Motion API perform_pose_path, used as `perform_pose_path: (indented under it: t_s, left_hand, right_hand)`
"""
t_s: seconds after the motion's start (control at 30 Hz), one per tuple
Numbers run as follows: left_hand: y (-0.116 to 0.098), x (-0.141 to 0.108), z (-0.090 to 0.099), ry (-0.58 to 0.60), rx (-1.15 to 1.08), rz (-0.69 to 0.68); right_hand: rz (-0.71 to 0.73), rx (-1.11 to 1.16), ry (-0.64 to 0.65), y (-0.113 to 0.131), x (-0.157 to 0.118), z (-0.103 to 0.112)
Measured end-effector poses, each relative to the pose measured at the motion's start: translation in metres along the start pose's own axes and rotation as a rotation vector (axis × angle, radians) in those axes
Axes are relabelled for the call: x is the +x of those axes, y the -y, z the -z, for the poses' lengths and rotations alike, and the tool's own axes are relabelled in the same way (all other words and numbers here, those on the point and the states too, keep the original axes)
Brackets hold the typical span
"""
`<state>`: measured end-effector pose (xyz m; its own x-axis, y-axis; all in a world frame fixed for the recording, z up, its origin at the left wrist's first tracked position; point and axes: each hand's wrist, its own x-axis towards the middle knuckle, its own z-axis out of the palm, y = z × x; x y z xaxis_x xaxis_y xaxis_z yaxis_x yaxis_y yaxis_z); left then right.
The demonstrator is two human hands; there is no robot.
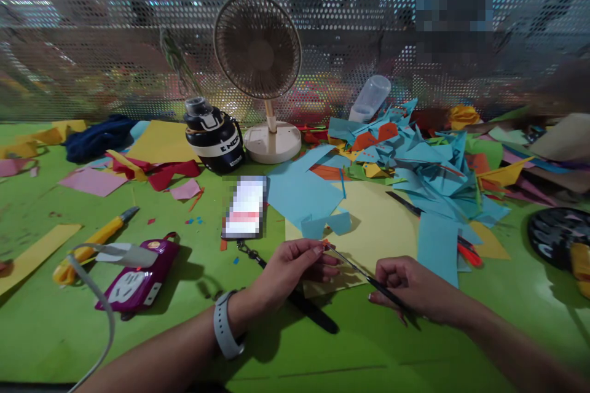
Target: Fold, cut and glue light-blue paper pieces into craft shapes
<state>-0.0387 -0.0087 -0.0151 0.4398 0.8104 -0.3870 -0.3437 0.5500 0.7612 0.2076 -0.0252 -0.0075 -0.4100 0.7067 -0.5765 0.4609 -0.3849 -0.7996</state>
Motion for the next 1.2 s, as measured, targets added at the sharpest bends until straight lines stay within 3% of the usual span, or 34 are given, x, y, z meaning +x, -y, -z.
perform_pose_path:
  t_s: [0.4,0.6,0.77,0.83,0.93,1.1,1.2]
  left_hand:
    - [-0.010,-0.003,0.002,0.014,0.100,0.018]
    - [-0.060,-0.017,0.010,0.040,0.504,-0.121]
    - [-0.094,-0.033,0.021,0.205,1.056,0.004]
    - [-0.097,-0.037,0.027,0.227,1.286,0.047]
    - [-0.096,-0.040,0.036,0.203,1.438,0.127]
    - [-0.092,-0.044,0.043,0.309,1.505,0.085]
    - [-0.092,-0.050,0.042,0.331,1.470,0.102]
  right_hand:
    - [-0.015,0.072,-0.042,0.004,0.000,0.003]
    - [0.115,0.191,-0.259,0.011,-0.003,0.014]
    - [0.168,0.226,-0.344,0.020,-0.005,0.015]
    - [0.199,0.230,-0.377,0.022,-0.005,0.016]
    - [0.260,0.249,-0.440,0.025,-0.007,0.023]
    - [0.340,0.249,-0.561,0.038,-0.024,0.035]
    - [0.269,0.141,-0.537,0.042,-0.034,0.039]
